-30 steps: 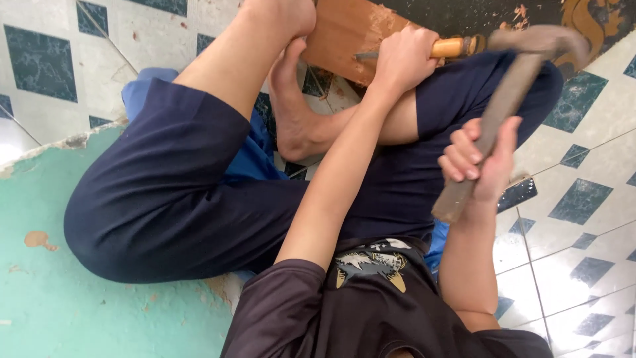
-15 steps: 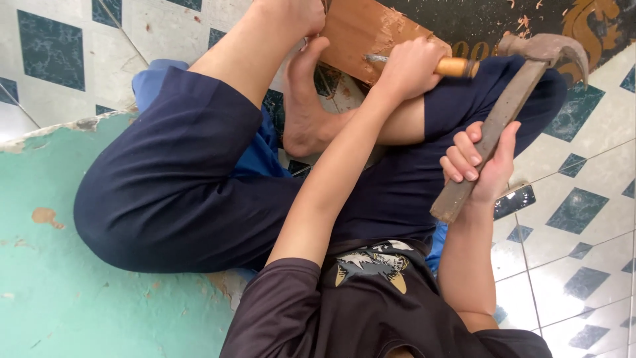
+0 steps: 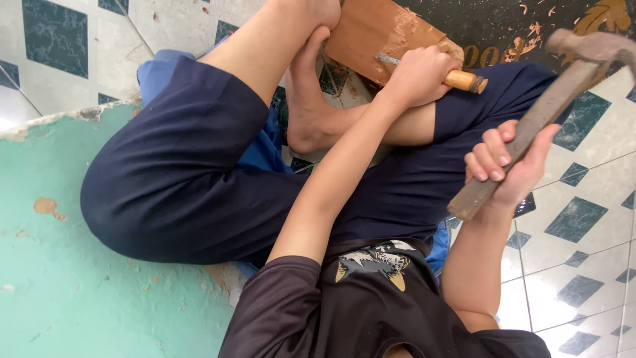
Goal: Carving a piece of wood using a hammer and a chisel while sitting on the floor.
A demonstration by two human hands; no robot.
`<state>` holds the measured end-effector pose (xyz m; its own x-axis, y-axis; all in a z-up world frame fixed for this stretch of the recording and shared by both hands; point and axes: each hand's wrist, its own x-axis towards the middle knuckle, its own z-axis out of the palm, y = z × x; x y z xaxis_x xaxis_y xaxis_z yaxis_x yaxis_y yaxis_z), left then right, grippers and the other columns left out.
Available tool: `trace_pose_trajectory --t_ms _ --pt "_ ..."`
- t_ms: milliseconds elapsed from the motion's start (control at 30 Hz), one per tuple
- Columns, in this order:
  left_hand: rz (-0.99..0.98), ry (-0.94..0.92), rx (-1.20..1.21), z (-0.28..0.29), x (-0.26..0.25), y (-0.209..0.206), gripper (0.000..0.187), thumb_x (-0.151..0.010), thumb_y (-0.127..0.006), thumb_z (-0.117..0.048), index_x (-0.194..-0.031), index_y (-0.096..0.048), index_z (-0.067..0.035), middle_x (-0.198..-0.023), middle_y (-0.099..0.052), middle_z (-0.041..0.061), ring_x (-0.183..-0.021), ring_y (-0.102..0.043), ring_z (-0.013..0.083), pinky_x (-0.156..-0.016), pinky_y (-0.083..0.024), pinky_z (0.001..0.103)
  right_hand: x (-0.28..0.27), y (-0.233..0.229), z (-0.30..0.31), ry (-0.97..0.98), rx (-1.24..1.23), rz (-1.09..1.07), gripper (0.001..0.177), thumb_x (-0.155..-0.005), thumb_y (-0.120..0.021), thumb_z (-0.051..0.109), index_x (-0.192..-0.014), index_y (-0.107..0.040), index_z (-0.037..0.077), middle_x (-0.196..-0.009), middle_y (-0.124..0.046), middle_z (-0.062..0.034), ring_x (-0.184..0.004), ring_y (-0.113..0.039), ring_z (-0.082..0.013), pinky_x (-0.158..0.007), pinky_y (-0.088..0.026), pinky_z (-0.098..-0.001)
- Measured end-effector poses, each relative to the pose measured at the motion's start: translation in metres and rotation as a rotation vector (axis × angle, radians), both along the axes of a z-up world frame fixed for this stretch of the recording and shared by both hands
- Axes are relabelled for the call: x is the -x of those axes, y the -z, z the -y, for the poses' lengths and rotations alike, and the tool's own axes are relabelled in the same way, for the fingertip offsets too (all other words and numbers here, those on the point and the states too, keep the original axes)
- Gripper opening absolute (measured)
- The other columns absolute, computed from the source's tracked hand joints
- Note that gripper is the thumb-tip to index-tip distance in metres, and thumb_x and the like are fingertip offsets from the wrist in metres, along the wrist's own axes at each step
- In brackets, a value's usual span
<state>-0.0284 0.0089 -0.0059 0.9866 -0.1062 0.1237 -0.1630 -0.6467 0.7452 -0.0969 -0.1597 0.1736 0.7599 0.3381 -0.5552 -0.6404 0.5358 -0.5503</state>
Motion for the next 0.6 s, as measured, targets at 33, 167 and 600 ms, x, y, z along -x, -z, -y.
trace_pose_trajectory --t_ms 33,167,600 --pt "0.000 0.005 0.001 0.000 -0.002 0.000 0.007 -0.069 -0.064 -0.019 -0.063 -0.061 -0.021 -0.059 -0.062 0.005 -0.052 -0.060 0.0370 -0.040 -0.040 0.051 0.002 0.000 -0.003 0.005 0.001 0.000 0.047 -0.092 -0.052 0.062 -0.086 -0.054 0.016 -0.058 -0.033 0.0085 -0.039 -0.028 -0.0012 -0.039 -0.025 -0.0174" --pt "-0.036 -0.039 -0.036 0.003 -0.012 0.005 0.007 -0.069 -0.064 -0.017 -0.068 -0.058 -0.018 -0.065 -0.065 0.006 -0.055 -0.063 0.0371 -0.042 -0.044 0.052 0.015 -0.003 -0.009 -0.008 -0.041 -0.043 0.048 -0.098 -0.049 0.059 -0.088 -0.056 0.013 -0.059 -0.035 0.0071 -0.039 -0.029 -0.0018 -0.038 -0.027 -0.0181" --pt "0.070 -0.151 -0.027 0.008 -0.012 0.018 0.012 -0.069 -0.068 -0.023 -0.069 -0.056 -0.020 -0.066 -0.065 0.001 -0.055 -0.064 0.0297 -0.042 -0.043 0.045 0.017 -0.005 -0.002 0.023 -0.111 0.007 0.049 -0.099 -0.050 0.059 -0.092 -0.058 0.010 -0.066 -0.040 0.0031 -0.046 -0.037 -0.0064 -0.043 -0.034 -0.0206"
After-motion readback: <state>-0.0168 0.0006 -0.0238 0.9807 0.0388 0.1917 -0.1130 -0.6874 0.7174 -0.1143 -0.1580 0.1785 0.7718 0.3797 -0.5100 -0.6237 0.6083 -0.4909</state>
